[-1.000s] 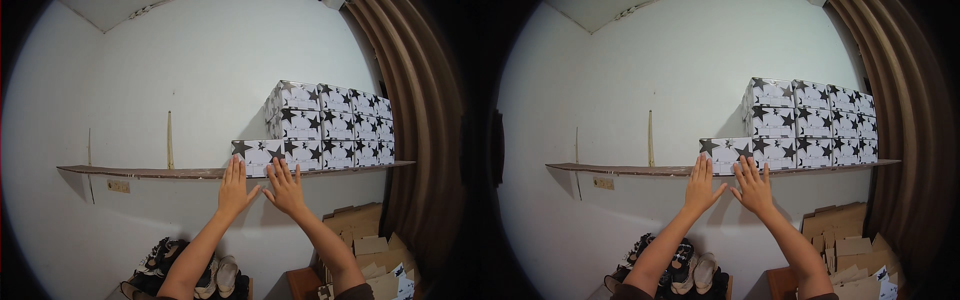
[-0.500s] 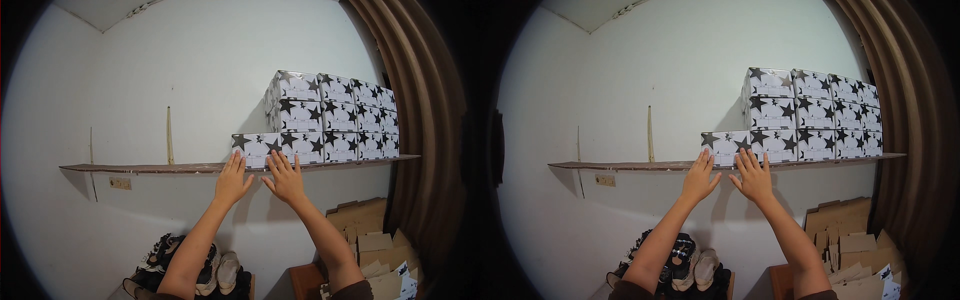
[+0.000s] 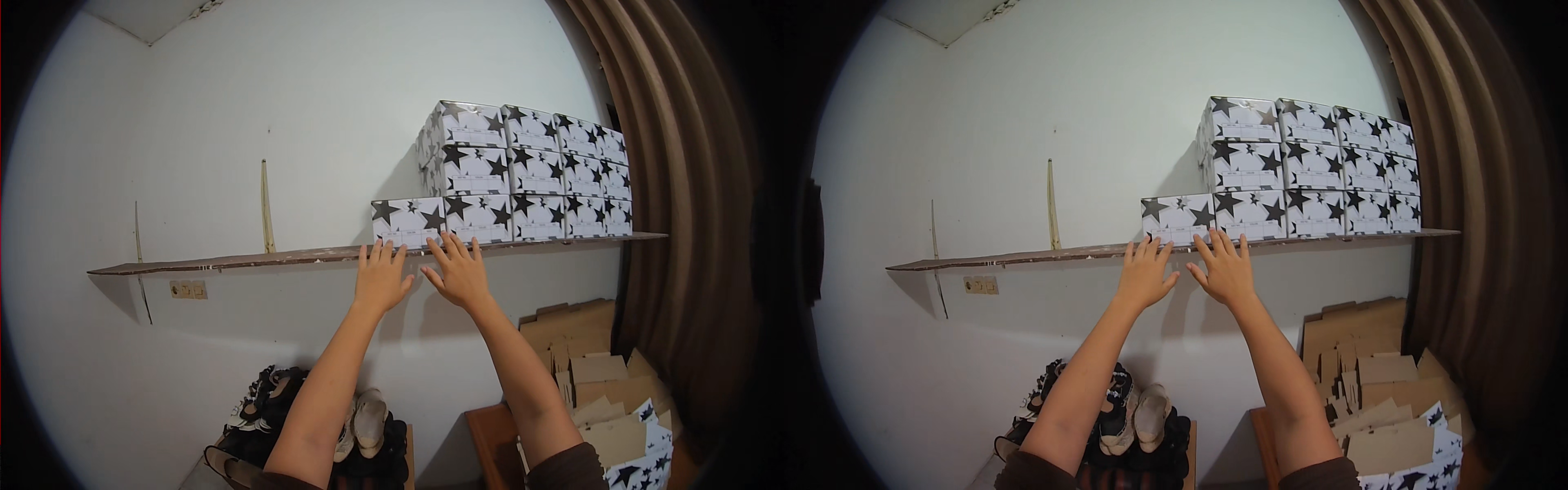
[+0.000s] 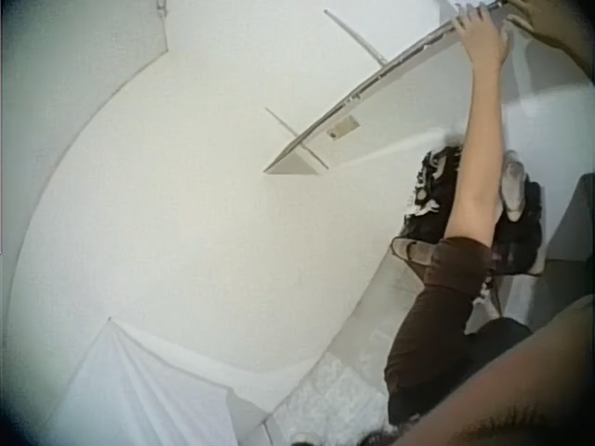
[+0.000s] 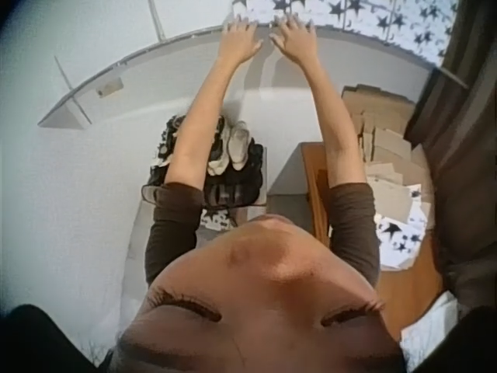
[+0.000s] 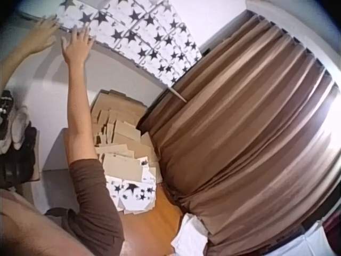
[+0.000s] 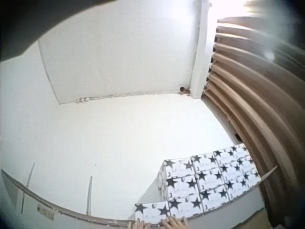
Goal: Assemble cardboard shoe boxes and place them on a shelf.
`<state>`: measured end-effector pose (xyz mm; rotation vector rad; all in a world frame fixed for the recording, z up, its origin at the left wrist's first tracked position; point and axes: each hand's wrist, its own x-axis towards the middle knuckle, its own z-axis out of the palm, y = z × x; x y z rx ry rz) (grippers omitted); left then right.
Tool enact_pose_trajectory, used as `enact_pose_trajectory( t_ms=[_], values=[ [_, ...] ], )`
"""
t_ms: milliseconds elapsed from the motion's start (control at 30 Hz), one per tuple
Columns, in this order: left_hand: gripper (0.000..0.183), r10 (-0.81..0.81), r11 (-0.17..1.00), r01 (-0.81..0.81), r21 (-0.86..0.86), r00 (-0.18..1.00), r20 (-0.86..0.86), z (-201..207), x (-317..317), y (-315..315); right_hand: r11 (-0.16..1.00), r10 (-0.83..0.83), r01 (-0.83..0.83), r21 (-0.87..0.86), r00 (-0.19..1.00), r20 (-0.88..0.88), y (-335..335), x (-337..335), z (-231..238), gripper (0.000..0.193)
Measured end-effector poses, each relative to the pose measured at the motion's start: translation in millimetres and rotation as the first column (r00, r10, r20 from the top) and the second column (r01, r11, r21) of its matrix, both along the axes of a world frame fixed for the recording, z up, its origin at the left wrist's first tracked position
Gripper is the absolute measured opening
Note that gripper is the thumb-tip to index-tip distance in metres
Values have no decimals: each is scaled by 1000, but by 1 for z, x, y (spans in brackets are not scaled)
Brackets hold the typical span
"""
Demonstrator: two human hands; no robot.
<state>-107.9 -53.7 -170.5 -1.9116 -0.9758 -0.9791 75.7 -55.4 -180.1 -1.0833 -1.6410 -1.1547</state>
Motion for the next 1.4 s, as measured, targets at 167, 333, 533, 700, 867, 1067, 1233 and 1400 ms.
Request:
enact_pose_trajectory(
  t_ms=[167,333,533,700,867,1067,1233,1400],
  values=[
    [50,-237,971,237,-18,971,38,-81,34,-50,995,29,-42,-90,990,-140,-57,0,-80,50],
    [38,-400,839,374,-394,916,17,-214,85,-110,900,-201,75,-429,945,-258,-152,35,-201,37],
    [28,-627,508,466,-725,777,61,-325,160,-205,600,-568,215,-771,793,-221,-287,102,-322,23],
    [27,-735,208,553,-807,633,245,-406,205,-293,471,-719,213,-856,655,-233,-397,144,-393,22],
    [27,-821,94,497,-863,529,215,-473,228,-360,350,-839,78,-934,470,-275,-486,157,-439,25],
    [34,-901,41,595,-803,370,228,-508,276,-411,405,-867,-88,-910,280,-413,-536,185,-498,27],
    [32,-908,-3,623,-782,326,263,-522,317,-439,572,-796,-69,-818,196,-573,-549,195,-514,27],
    [38,-902,-6,574,-819,350,252,-512,362,-411,656,-745,-111,-747,70,-664,-560,211,-513,31]
  ],
)
